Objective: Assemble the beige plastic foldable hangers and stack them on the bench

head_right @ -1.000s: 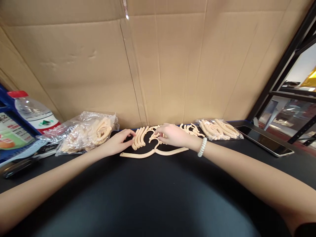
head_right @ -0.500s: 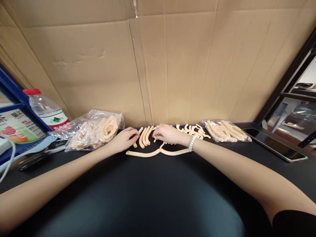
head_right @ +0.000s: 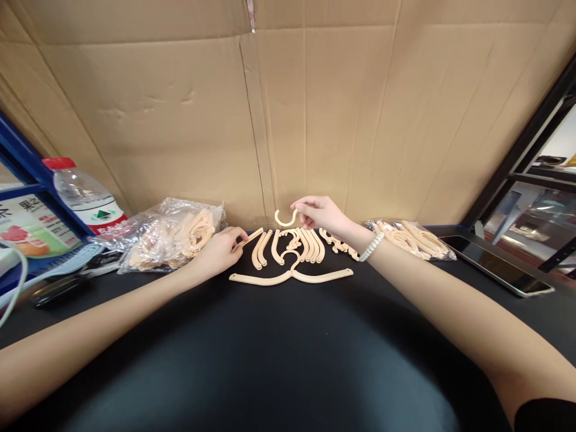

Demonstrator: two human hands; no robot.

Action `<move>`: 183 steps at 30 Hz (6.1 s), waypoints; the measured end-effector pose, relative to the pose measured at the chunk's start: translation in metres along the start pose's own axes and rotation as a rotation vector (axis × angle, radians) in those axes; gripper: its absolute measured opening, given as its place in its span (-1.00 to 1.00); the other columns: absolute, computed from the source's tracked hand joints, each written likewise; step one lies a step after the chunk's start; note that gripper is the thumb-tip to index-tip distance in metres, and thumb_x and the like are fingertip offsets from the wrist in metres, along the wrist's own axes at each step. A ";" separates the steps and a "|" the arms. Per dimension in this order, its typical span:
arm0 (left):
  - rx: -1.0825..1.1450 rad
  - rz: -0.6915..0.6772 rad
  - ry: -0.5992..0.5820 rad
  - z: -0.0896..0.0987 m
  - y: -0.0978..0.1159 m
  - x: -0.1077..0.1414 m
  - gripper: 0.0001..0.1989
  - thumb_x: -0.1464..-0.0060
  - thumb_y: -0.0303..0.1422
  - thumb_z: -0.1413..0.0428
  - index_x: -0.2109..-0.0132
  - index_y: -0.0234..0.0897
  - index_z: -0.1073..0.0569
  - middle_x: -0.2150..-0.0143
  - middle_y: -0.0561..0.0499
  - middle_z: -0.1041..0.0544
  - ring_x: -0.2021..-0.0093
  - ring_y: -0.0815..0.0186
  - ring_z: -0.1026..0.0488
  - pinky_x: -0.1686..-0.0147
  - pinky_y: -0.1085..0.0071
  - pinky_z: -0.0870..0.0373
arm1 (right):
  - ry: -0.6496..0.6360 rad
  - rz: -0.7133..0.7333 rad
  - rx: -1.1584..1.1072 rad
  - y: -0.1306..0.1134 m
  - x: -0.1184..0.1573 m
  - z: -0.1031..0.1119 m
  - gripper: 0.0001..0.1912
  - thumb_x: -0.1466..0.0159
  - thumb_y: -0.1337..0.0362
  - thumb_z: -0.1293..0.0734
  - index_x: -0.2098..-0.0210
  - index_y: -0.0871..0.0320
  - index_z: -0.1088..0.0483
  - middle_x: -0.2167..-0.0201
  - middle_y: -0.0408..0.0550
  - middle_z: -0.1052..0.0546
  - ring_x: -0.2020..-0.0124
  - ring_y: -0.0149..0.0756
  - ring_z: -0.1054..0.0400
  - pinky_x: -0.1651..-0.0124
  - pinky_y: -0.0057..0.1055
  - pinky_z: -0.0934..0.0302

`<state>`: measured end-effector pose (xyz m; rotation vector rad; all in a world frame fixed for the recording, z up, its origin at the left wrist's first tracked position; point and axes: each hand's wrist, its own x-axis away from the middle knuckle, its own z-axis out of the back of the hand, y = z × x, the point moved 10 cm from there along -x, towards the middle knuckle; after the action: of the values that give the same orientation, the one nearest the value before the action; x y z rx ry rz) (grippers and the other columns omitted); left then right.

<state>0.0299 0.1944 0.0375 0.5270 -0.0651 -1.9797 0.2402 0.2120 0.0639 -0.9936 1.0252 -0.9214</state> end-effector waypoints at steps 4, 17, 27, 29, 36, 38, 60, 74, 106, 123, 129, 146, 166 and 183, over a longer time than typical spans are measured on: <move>0.373 0.111 0.023 0.012 -0.002 0.002 -0.89 -0.03 -0.50 -0.03 0.26 -0.24 -0.34 0.28 0.00 -0.49 0.27 0.24 -0.45 0.25 0.34 -0.35 | -0.012 -0.067 -0.197 -0.001 0.024 0.006 -0.76 -0.21 0.17 -0.40 0.18 0.17 -0.48 0.37 -0.06 -0.54 0.37 -0.40 -0.44 0.21 -0.42 -0.38; 1.473 0.434 -0.254 -0.033 0.062 0.077 -0.86 -0.04 -0.47 -0.23 0.22 -0.32 -0.45 0.22 -0.02 -0.54 0.23 0.38 -0.49 0.12 0.41 -0.45 | 0.057 -0.314 -0.439 0.032 0.116 -0.008 -0.71 -0.02 0.31 -0.53 0.26 0.12 -0.48 0.37 -0.16 -0.52 0.42 -0.52 -0.34 0.32 -0.54 -0.29; 1.104 0.065 -0.169 -0.023 0.085 0.094 -0.90 -0.09 -0.36 -0.18 0.29 -0.24 -0.39 0.20 -0.03 -0.57 0.12 0.23 -0.56 0.08 0.33 -0.52 | -0.002 -0.376 -0.488 0.050 0.142 -0.039 -0.78 -0.05 0.23 -0.52 0.34 0.18 -0.51 0.35 -0.09 -0.53 0.34 -0.40 -0.45 0.19 -0.41 -0.40; 1.063 0.065 -0.117 -0.018 0.082 0.093 -0.91 -0.11 -0.35 -0.17 0.30 -0.23 -0.40 0.19 -0.04 -0.57 0.09 0.20 -0.56 0.07 0.32 -0.53 | -0.052 -0.392 -0.471 0.051 0.143 -0.046 -0.77 -0.05 0.23 -0.53 0.32 0.18 -0.51 0.40 -0.11 -0.52 0.36 -0.40 -0.45 0.24 -0.45 -0.38; 1.030 0.076 -0.070 -0.014 0.077 0.093 -0.92 -0.12 -0.36 -0.17 0.28 -0.22 -0.40 0.17 -0.04 -0.58 0.02 0.17 -0.54 0.04 0.31 -0.52 | -0.148 -0.333 -0.507 0.041 0.144 -0.061 -0.82 -0.14 0.21 -0.47 0.32 0.18 -0.49 0.19 -0.03 -0.53 0.09 -0.30 -0.41 -0.02 -0.28 -0.33; 1.022 0.062 -0.072 -0.014 0.079 0.093 -0.92 -0.13 -0.37 -0.16 0.28 -0.22 -0.38 0.17 -0.03 -0.60 0.03 0.18 -0.55 0.06 0.33 -0.52 | -0.133 -0.348 -0.542 0.042 0.144 -0.060 -0.82 -0.16 0.22 -0.46 0.29 0.16 -0.48 0.07 -0.02 -0.49 0.04 -0.27 -0.40 -0.02 -0.24 -0.34; 0.842 -0.086 -0.016 -0.004 0.092 0.102 -0.96 -0.15 -0.39 -0.14 0.25 -0.20 -0.40 0.14 -0.03 -0.62 0.07 0.19 -0.57 0.09 0.32 -0.53 | -0.283 -0.418 -0.571 0.043 0.147 -0.074 -0.77 -0.18 0.20 -0.44 0.31 0.22 -0.37 0.11 0.06 -0.54 0.10 -0.23 -0.50 -0.01 -0.28 -0.35; 0.750 -0.168 0.033 0.001 0.100 0.105 -0.91 -0.14 -0.45 -0.15 0.26 -0.17 -0.39 0.15 0.06 -0.63 0.11 0.27 -0.59 0.16 0.45 -0.55 | -0.250 -0.399 -0.546 0.043 0.147 -0.075 -0.76 -0.17 0.20 -0.44 0.38 0.22 -0.36 0.19 0.02 -0.53 0.20 -0.26 -0.51 0.04 -0.26 -0.38; 1.025 0.110 -0.077 -0.019 0.083 0.097 -0.91 -0.08 -0.41 -0.20 0.26 -0.29 -0.43 0.27 -0.01 -0.61 0.27 0.31 -0.60 0.26 0.50 -0.56 | -0.133 -0.266 -0.459 0.038 0.145 -0.072 -0.77 -0.19 0.21 -0.43 0.37 0.21 -0.33 0.31 -0.04 -0.52 0.33 -0.34 -0.48 0.30 -0.40 -0.43; 1.301 0.294 -0.080 -0.034 0.066 0.092 -0.74 -0.05 -0.33 -0.26 0.22 -0.31 -0.34 0.21 -0.11 -0.64 0.16 0.24 -0.58 0.16 0.38 -0.52 | 0.013 -0.023 0.269 0.004 0.110 -0.009 -0.76 -0.22 0.15 -0.32 0.22 0.17 -0.45 0.28 -0.04 -0.49 0.53 -0.44 -0.31 0.47 -0.41 -0.29; 1.354 0.333 -0.091 -0.037 0.062 0.094 -0.73 -0.04 -0.32 -0.27 0.22 -0.31 -0.34 0.21 -0.12 -0.64 0.17 0.25 -0.58 0.15 0.39 -0.51 | -0.221 0.348 0.907 0.003 0.074 -0.001 -0.82 -0.27 0.30 -0.24 0.29 0.14 -0.50 0.33 0.00 -0.50 0.24 -0.21 -0.35 0.18 -0.27 -0.25; 1.407 0.331 -0.100 -0.033 0.069 0.091 -0.71 -0.06 -0.22 -0.24 0.22 -0.28 -0.33 0.35 0.06 -0.54 0.43 0.38 -0.51 0.37 0.45 -0.46 | -0.212 -0.140 -0.052 -0.007 0.109 -0.053 -0.68 -0.16 0.04 -0.41 0.37 0.22 -0.45 0.63 -0.16 -0.43 0.62 -0.50 -0.18 0.56 -0.51 -0.07; 1.263 0.339 -0.302 -0.048 0.077 0.087 -0.76 0.05 -0.23 -0.29 0.40 -0.35 -0.54 0.46 -0.02 -0.54 0.49 0.41 -0.40 0.46 0.50 -0.36 | -0.191 0.295 0.740 -0.018 0.061 -0.007 -0.89 -0.21 0.27 -0.32 0.30 0.15 -0.46 0.38 -0.06 -0.50 0.33 -0.29 -0.35 0.25 -0.33 -0.22; 1.237 0.321 -0.308 -0.048 0.078 0.086 -0.76 0.05 -0.23 -0.29 0.39 -0.35 -0.53 0.46 -0.03 -0.55 0.51 0.41 -0.39 0.47 0.49 -0.37 | -0.543 0.377 1.083 0.024 0.067 -0.017 -0.78 -0.27 0.37 -0.23 0.16 0.12 -0.47 0.23 0.01 -0.39 0.20 -0.24 -0.31 0.17 -0.34 -0.21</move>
<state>0.0831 0.0929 -0.0127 0.8846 -1.5226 -1.4951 0.2443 0.1526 0.0211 -0.0880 0.1403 -0.6728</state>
